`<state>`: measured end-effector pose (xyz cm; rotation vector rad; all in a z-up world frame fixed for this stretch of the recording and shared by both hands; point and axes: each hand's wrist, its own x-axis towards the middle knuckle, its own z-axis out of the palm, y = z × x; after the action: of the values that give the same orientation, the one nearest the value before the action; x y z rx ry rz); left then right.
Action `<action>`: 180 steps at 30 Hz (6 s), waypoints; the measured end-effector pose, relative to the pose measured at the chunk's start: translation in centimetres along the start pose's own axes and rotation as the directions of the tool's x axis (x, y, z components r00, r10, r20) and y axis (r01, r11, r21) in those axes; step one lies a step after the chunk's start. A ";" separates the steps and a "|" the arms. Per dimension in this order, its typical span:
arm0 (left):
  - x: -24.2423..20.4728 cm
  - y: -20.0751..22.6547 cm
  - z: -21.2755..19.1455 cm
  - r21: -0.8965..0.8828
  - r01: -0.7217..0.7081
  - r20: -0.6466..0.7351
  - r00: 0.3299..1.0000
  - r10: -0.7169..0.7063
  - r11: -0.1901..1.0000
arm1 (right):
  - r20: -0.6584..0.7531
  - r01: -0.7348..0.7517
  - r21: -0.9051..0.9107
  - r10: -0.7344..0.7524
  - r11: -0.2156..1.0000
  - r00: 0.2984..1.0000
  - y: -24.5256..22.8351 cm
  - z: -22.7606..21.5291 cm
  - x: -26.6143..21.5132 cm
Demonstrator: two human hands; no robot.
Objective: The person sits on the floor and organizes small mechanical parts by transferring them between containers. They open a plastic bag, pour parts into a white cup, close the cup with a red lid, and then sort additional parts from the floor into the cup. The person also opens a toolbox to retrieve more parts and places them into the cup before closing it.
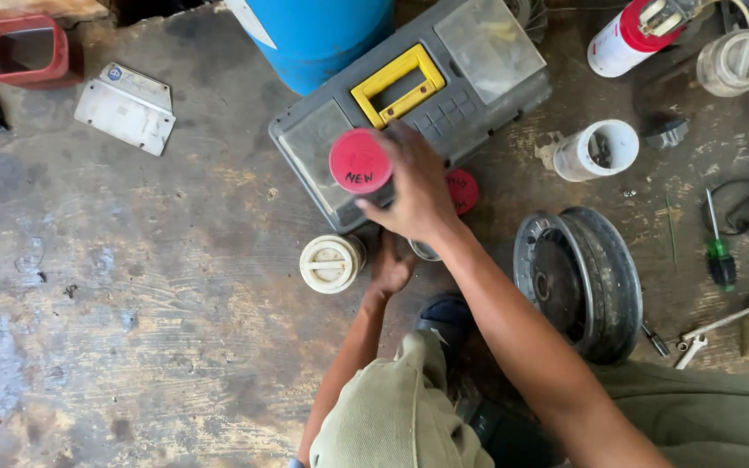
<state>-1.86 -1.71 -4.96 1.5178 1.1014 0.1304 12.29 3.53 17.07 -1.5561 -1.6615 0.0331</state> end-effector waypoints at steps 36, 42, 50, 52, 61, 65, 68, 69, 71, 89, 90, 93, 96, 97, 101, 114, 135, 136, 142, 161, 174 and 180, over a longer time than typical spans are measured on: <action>0.4 3.0 0.4 0.363 -0.201 0.121 0.978 0.167 0.910 | 0.535 -0.139 -0.701 0.645 0.699 0.545 4.6 1.8 -12.1; 0.6 2.6 0.9 0.305 -0.181 0.096 0.983 0.159 0.935 | 0.719 -0.143 -0.582 0.588 0.801 0.371 5.7 0.7 -11.8; 1.5 1.2 1.8 0.366 -0.199 0.018 0.978 0.207 0.909 | 0.647 -0.159 -0.639 0.638 0.752 0.417 7.1 1.7 -12.3; 1.3 0.5 2.5 0.363 -0.186 0.030 0.982 0.188 0.913 | 0.680 -0.112 -0.637 0.624 0.763 0.385 7.5 1.9 -13.8; 1.6 0.0 2.6 0.323 -0.207 -0.002 0.976 0.220 0.923 | 0.775 0.003 -0.582 0.553 0.813 0.306 3.8 -1.0 -9.5; 1.8 -0.6 2.8 0.350 -0.230 -0.029 0.966 0.256 0.908 | 0.742 0.033 -0.590 0.525 0.807 0.416 6.3 0.8 -11.4; 2.1 -0.1 2.9 0.360 -0.232 -0.042 0.963 0.265 0.904 | 0.723 0.027 -0.588 0.510 0.808 0.466 6.8 0.5 -11.5; 1.9 0.1 2.9 0.386 -0.215 -0.041 0.967 0.250 0.897 | 0.714 0.004 -0.587 0.516 0.809 0.474 6.7 0.5 -11.5; 1.6 -0.1 3.0 0.394 -0.218 -0.048 0.965 0.257 0.893 | 0.704 -0.044 -0.579 0.527 0.814 0.477 6.2 0.3 -11.5; -11.0 21.5 -8.6 0.038 -0.496 -0.257 0.834 0.488 0.868 | 0.697 -0.286 -0.403 0.494 0.869 0.519 -9.5 -16.2 4.5; -11.9 24.1 -10.4 0.043 -0.506 -0.273 0.823 0.497 0.861 | 0.675 -0.302 -0.348 0.460 0.888 0.576 -10.8 -17.0 6.2; -7.7 23.6 -13.7 0.145 -0.348 -0.436 0.818 0.375 0.926 | 0.396 -0.072 0.174 -0.003 0.982 0.918 -7.2 -14.7 6.5; -4.8 23.4 -16.7 0.110 -0.346 -0.559 0.754 0.345 0.932 | 0.402 -0.244 0.174 0.157 0.954 0.902 -5.0 -13.9 6.6; -5.0 23.4 -17.0 0.112 -0.344 -0.556 0.756 0.346 0.932 | 0.400 -0.248 0.176 0.161 0.953 0.902 -4.9 -14.1 6.3; -4.1 21.6 -17.1 0.123 -0.380 -0.588 0.716 0.376 0.917 | 0.399 -0.335 0.168 0.247 0.927 0.883 -3.6 -14.7 4.9; -11.0 25.0 -21.0 0.811 0.091 -0.163 0.984 0.074 0.577 | 0.426 -0.308 -0.456 0.509 0.835 0.748 -0.6 -33.0 2.0; -17.2 50.3 0.3 0.730 -0.645 0.657 0.571 0.492 -0.226 | 0.115 -0.540 -0.549 0.697 0.638 0.707 -1.7 -50.9 -11.6; -16.1 50.5 1.1 0.722 -0.653 0.665 0.562 0.491 -0.229 | 0.108 -0.547 -0.552 0.704 0.629 0.702 -1.8 -51.5 -11.5; -9.9 49.6 4.5 0.682 -0.632 0.711 0.458 0.533 -0.367 | 0.143 -0.672 -0.589 0.876 0.449 0.461 3.5 -51.8 -13.9; 7.9 43.8 9.3 0.725 -0.669 0.682 0.730 0.039 -0.160 | 0.396 -0.310 -0.798 0.838 0.516 0.376 26.3 -36.8 -17.9; 17.1 14.7 10.9 0.803 -0.563 0.440 0.334 0.834 -0.198 | 0.283 -0.886 -0.052 0.857 0.461 0.430 29.2 -24.3 -16.7; 21.4 6.9 13.8 0.873 -0.472 0.461 0.881 0.106 0.122 | 0.189 -0.933 0.027 0.914 0.359 0.358 28.8 -23.5 -16.0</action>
<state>22.35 4.03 -13.73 2.8550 0.5084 -0.7075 47.14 -14.99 8.25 -2.2343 -0.5864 0.8717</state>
